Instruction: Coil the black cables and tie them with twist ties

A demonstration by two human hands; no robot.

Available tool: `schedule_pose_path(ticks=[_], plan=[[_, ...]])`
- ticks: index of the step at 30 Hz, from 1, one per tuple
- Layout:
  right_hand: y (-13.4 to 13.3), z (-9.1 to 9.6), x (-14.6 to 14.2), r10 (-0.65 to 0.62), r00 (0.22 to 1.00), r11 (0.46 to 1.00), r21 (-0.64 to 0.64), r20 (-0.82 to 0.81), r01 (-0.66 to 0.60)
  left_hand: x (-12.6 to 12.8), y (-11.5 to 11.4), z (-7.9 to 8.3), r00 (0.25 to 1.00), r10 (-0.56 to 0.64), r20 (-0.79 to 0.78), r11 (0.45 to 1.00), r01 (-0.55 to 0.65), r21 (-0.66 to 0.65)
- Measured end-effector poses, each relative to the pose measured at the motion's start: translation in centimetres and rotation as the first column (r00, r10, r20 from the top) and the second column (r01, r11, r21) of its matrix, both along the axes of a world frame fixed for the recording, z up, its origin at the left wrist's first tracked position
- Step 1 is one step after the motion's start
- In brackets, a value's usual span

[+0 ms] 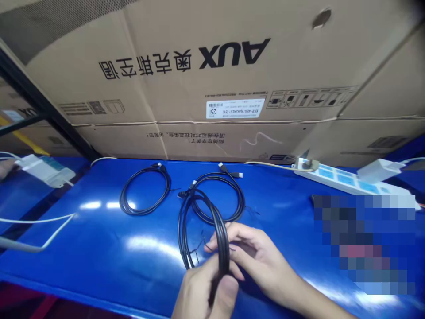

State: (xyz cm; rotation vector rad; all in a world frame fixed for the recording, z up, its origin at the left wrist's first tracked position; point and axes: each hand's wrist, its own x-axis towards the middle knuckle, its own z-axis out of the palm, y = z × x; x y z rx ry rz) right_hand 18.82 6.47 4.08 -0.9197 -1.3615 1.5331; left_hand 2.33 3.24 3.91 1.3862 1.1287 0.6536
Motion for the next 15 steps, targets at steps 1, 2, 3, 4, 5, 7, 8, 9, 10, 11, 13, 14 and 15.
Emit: schedule_pose_path(ticks=[1, 2, 3, 4, 5, 7, 8, 9, 10, 11, 13, 14, 15], plan=[[0.0, 0.0, 0.0, 0.013, 0.999, 0.999, -0.044, -0.03, -0.014, -0.3, 0.4, 0.0, 0.994, -0.064, 0.085, 0.996, 0.068, -0.049], [0.1, 0.0, 0.0, 0.029, 0.998, 0.995, -0.089, -0.055, -0.034, -0.5, 0.8, 0.0, 0.979, -0.102, 0.177, 0.988, 0.121, -0.101], [0.1, -0.1, -0.1, 0.045, 0.996, 0.99, -0.127, -0.077, -0.054, -0.8, 1.1, 0.0, 0.953, -0.126, 0.275, 0.974, 0.172, -0.149], [0.2, -0.2, -0.1, 0.056, 0.994, 0.985, -0.155, -0.097, -0.071, -1.0, 1.4, 0.1, 0.917, -0.138, 0.374, 0.956, 0.222, -0.192], [0.2, -0.2, -0.1, 0.062, 0.991, 0.983, -0.167, -0.117, -0.081, -1.1, 1.6, 0.1, 0.874, -0.142, 0.464, 0.935, 0.272, -0.227], [0.3, -0.2, -0.1, 0.055, 0.984, 0.985, -0.151, -0.171, -0.081, -1.3, 2.1, 0.3, 0.797, -0.111, 0.594, 0.896, 0.339, -0.287], [0.3, -0.2, 0.0, 0.048, 0.979, 0.988, -0.138, -0.198, -0.076, -1.3, 2.3, 0.5, 0.762, -0.092, 0.641, 0.875, 0.368, -0.313], [0.3, -0.1, 0.0, 0.04, 0.976, 0.99, -0.126, -0.215, -0.069, -1.3, 2.4, 0.6, 0.733, -0.076, 0.676, 0.855, 0.397, -0.334], [0.4, 0.0, 0.1, 0.034, 0.975, 0.992, -0.113, -0.221, -0.06, -1.3, 2.6, 0.7, 0.709, -0.066, 0.702, 0.838, 0.421, -0.346], [0.4, 0.2, 0.2, 0.029, 0.976, 0.993, -0.101, -0.214, -0.052, -1.2, 2.8, 0.7, 0.687, -0.068, 0.723, 0.821, 0.451, -0.351], [0.4, 0.5, 0.4, 0.022, 0.983, 0.998, -0.062, -0.18, -0.034, -1.1, 3.0, 0.8, 0.648, -0.073, 0.758, 0.789, 0.503, -0.353], [0.4, 0.6, 0.4, 0.017, 0.987, 0.999, -0.029, -0.158, -0.022, -0.9, 3.1, 0.7, 0.637, -0.065, 0.768, 0.773, 0.519, -0.365], [0.4, 0.6, 0.5, 0.01, 0.99, 1.0, 0.008, -0.139, -0.009, -0.8, 3.1, 0.7, 0.621, -0.052, 0.782, 0.753, 0.539, -0.378]])
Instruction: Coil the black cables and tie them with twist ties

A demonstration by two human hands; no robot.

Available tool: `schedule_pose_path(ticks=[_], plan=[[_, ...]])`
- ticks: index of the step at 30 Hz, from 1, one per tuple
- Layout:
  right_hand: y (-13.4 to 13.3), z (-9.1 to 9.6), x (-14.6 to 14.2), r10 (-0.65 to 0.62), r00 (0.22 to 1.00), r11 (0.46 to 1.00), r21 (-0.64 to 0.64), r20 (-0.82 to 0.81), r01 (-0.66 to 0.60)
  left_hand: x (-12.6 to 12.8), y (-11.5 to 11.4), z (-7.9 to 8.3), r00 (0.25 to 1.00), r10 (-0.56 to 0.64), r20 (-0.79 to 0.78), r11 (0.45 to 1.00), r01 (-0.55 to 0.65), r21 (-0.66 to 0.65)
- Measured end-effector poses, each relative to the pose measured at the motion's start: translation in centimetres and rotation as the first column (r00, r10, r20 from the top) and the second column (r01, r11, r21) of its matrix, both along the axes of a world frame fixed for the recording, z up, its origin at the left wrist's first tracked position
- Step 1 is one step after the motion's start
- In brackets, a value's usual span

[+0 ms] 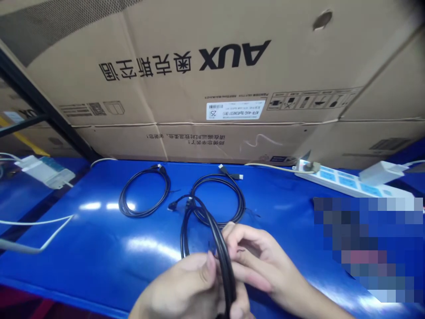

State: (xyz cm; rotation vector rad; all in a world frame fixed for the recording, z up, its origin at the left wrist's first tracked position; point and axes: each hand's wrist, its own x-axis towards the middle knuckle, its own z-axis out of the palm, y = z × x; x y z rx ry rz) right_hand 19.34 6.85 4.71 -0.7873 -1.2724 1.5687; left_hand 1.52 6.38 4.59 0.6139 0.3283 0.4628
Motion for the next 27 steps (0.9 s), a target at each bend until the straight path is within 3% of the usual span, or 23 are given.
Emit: schedule_pose_path(ticks=[6, 12, 18, 24, 27], plan=[[0.1, 0.0, 0.4, -0.114, 0.989, 0.987, 0.127, 0.09, 0.102, 1.2, 0.1, -1.3, 0.986, -0.006, 0.166, 0.991, 0.027, -0.13], [0.2, 0.0, 0.6, -0.146, 0.978, 0.979, 0.167, 0.152, 0.12, 2.1, 0.6, -1.8, 0.964, -0.088, 0.249, 0.995, 0.099, -0.03], [0.3, -0.2, 0.4, -0.19, 0.977, 0.966, 0.2, 0.099, 0.167, 2.0, 0.8, 0.0, 0.997, 0.054, -0.055, 0.998, -0.053, 0.018], [0.1, -0.5, 0.3, -0.205, 0.975, 0.955, 0.234, 0.085, 0.18, 2.0, -0.4, 0.5, 0.93, 0.165, -0.328, 0.983, -0.127, 0.135], [-0.1, -0.4, 0.1, -0.165, 0.981, 0.98, 0.13, 0.102, 0.151, 2.0, -1.0, 0.3, 0.857, 0.276, -0.434, 0.954, -0.188, 0.235]])
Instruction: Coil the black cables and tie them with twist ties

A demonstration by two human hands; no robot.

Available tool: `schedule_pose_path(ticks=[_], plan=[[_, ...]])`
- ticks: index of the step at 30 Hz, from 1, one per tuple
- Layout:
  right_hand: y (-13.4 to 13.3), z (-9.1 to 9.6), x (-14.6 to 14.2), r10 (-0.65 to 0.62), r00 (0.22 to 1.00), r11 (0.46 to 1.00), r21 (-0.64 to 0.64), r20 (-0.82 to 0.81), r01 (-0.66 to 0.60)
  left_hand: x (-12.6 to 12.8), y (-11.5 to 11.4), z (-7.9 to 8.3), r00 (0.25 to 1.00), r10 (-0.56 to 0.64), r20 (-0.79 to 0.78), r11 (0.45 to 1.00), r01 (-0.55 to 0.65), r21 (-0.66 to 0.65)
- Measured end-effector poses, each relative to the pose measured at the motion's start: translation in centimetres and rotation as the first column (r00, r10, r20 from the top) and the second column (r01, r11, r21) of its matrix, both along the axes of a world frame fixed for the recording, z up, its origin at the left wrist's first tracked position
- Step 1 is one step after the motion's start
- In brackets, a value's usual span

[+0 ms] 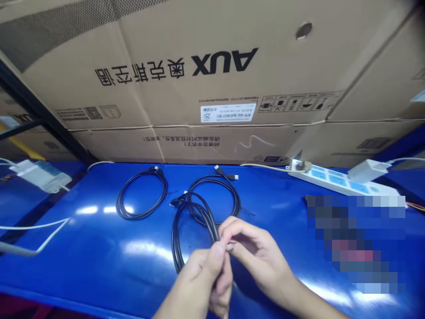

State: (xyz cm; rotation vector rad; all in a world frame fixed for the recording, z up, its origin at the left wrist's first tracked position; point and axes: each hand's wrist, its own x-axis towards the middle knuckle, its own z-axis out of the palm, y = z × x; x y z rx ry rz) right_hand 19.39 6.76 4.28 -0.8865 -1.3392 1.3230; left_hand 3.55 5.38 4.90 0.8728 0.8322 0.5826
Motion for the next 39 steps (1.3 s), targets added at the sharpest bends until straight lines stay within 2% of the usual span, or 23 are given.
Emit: schedule_pose_path(ticks=[3, 6, 11, 16, 19, 22, 25, 27, 29, 32, 34, 35, 36, 39], plan=[[0.1, 0.1, -0.2, 0.072, 0.993, 0.977, -0.193, -0.096, -0.089, -0.4, -0.3, -0.5, 0.974, 0.133, -0.181, 0.982, -0.105, 0.155], [0.4, 0.0, -0.3, 0.09, 0.974, 0.935, -0.32, -0.207, -0.154, -1.2, -0.6, -1.4, 0.935, 0.199, -0.292, 0.95, -0.111, 0.293], [0.5, -0.5, -0.3, 0.14, 0.984, 0.938, -0.302, -0.111, -0.167, -2.1, -1.1, -2.9, 0.873, 0.267, -0.408, 0.918, -0.102, 0.384], [0.4, -0.8, -0.4, 0.119, 0.987, 0.957, -0.252, -0.108, -0.143, -2.1, -0.6, -2.9, 0.915, 0.125, -0.384, 0.952, -0.002, 0.306], [0.4, -0.8, -0.3, 0.101, 0.994, 0.981, -0.164, -0.033, -0.105, -2.3, -0.1, -2.9, 0.944, 0.088, -0.318, 0.973, -0.013, 0.229], [0.3, -0.8, -0.2, 0.032, 0.991, 0.992, 0.116, 0.134, -0.048, -2.6, 0.4, -3.1, 0.965, 0.068, -0.253, 0.976, -0.011, 0.219], [0.2, -1.2, 0.1, -0.102, 0.957, 0.899, 0.438, 0.271, -0.028, -2.9, 0.9, -3.4, 0.991, 0.072, -0.116, 0.973, -0.044, 0.225], [0.2, -1.5, 0.3, -0.191, 0.926, 0.817, 0.576, 0.326, -0.034, -3.1, 1.2, -3.4, 0.993, 0.121, 0.019, 0.974, -0.122, 0.192], [0.2, -1.4, 0.3, -0.23, 0.897, 0.787, 0.614, 0.378, -0.057, -3.3, 1.7, -3.1, 0.982, 0.17, 0.081, 0.973, -0.18, 0.143], [0.2, -0.5, 0.4, -0.169, 0.866, 0.873, 0.48, 0.47, -0.09, -3.4, 2.3, -2.6, 0.986, 0.162, 0.044, 0.976, -0.167, 0.137], [0.2, 0.2, 0.4, -0.157, 0.85, 0.897, 0.433, 0.504, -0.091, -3.4, 2.6, -2.4, 0.989, 0.145, 0.029, 0.976, -0.148, 0.157], [0.3, 0.5, 0.5, -0.187, 0.835, 0.871, 0.48, 0.517, -0.102, -3.4, 2.7, -2.3, 0.988, 0.15, 0.029, 0.976, -0.152, 0.154], [0.4, 0.6, 0.6, -0.242, 0.814, 0.816, 0.564, 0.528, -0.123, -3.4, 2.7, -2.3, 0.987, 0.157, 0.034, 0.978, -0.161, 0.135], [0.7, 0.8, 1.0, -0.429, 0.73, 0.552, 0.794, 0.531, -0.253, -3.5, 2.6, -2.4, 0.98, 0.187, 0.065, 0.982, -0.189, 0.024]])
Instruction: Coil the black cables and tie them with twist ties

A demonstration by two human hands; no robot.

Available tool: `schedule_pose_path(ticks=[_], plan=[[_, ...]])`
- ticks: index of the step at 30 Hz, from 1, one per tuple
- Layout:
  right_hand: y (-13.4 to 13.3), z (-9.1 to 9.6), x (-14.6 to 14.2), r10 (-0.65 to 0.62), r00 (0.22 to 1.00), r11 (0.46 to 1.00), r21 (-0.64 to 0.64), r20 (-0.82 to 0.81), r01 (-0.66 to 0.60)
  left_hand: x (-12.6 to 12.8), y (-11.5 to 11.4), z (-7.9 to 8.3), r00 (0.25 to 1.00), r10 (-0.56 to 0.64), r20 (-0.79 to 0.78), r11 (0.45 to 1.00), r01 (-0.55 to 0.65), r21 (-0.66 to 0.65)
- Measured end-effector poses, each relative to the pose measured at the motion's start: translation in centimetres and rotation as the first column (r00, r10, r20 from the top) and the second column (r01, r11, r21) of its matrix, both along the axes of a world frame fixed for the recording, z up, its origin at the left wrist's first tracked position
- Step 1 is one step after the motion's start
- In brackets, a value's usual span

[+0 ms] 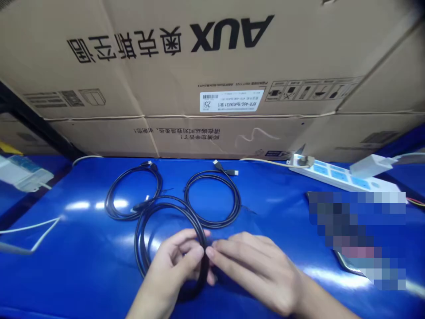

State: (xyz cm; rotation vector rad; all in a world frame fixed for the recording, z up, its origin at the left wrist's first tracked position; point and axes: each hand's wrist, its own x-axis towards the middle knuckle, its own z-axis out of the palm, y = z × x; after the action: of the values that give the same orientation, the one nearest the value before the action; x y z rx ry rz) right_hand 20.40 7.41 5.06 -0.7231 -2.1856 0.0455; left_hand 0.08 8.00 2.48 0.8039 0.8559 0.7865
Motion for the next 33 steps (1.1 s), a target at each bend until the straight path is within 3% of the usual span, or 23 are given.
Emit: schedule_pose_path(ticks=[3, 7, 10, 12, 14, 15, 16, 18, 20, 21, 23, 25, 28, 30, 33], plan=[[0.2, 0.1, 0.4, 0.066, 0.992, 0.985, 0.154, 0.105, -0.082, 0.0, -0.2, -0.2, 0.999, -0.033, 0.033, 0.999, 0.034, -0.04], [0.4, 0.2, 0.8, 0.129, 0.973, 0.977, 0.141, 0.189, -0.157, 0.0, -0.4, -0.2, 0.997, -0.073, -0.001, 0.997, 0.073, -0.002], [0.8, -0.3, 1.3, 0.162, 0.975, 0.979, 0.097, 0.151, -0.178, 0.0, -0.3, 0.2, 0.995, -0.071, -0.073, 0.997, 0.074, 0.034], [1.2, -0.8, 1.4, 0.147, 0.989, 0.989, 0.0, 0.036, -0.147, 0.0, -0.1, 0.5, 0.99, -0.034, -0.138, 0.995, 0.047, 0.09], [1.6, -1.2, 1.3, 0.06, 0.988, 0.955, -0.281, -0.142, -0.098, -0.1, 0.0, 0.8, 0.982, 0.025, -0.189, 0.99, 0.001, 0.139], [1.7, -1.4, 1.2, -0.018, 0.972, 0.877, -0.471, -0.234, -0.097, -0.2, 0.1, 0.9, 0.977, 0.047, -0.207, 0.988, -0.015, 0.152], [1.9, -1.5, 0.9, -0.116, 0.941, 0.74, -0.659, -0.319, -0.132, -0.2, 0.1, 1.0, 0.973, 0.062, -0.222, 0.987, -0.026, 0.158], [1.9, -1.6, 0.2, -0.322, 0.853, 0.385, -0.88, -0.41, -0.278, -0.3, 0.0, 1.0, 0.968, 0.074, -0.238, 0.986, -0.035, 0.165], [1.7, -1.7, -0.6, -0.445, 0.79, 0.075, -0.896, -0.422, -0.437, -0.4, -0.1, 0.9, 0.968, 0.085, -0.236, 0.982, -0.042, 0.182], [1.5, -1.8, -0.9, -0.474, 0.772, -0.042, -0.865, -0.424, -0.501, -0.5, -0.2, 0.8, 0.969, 0.088, -0.23, 0.98, -0.044, 0.192], [1.0, -2.1, -1.4, -0.49, 0.755, -0.224, -0.774, -0.436, -0.593, -0.6, -0.4, 0.7, 0.973, 0.073, -0.22, 0.978, -0.027, 0.205], [0.6, -2.4, -1.6, -0.485, 0.742, -0.356, -0.67, -0.463, -0.651, -0.7, -0.5, 0.5, 0.974, 0.041, -0.222, 0.979, 0.004, 0.202], [0.3, -3.0, -1.5, -0.488, 0.726, -0.493, -0.533, -0.485, -0.688, -0.8, -0.6, 0.1, 0.968, 0.078, -0.238, 0.971, -0.02, 0.238], [0.3, -3.3, -1.3, -0.515, 0.708, -0.525, -0.475, -0.484, -0.706, -0.8, -0.6, -0.2, 0.954, 0.148, -0.262, 0.946, -0.06, 0.317], [0.2, -3.5, -1.3, -0.57, 0.656, -0.497, -0.428, -0.495, -0.755, -1.0, -0.6, -0.6, 0.927, 0.186, -0.326, 0.917, -0.045, 0.396]])
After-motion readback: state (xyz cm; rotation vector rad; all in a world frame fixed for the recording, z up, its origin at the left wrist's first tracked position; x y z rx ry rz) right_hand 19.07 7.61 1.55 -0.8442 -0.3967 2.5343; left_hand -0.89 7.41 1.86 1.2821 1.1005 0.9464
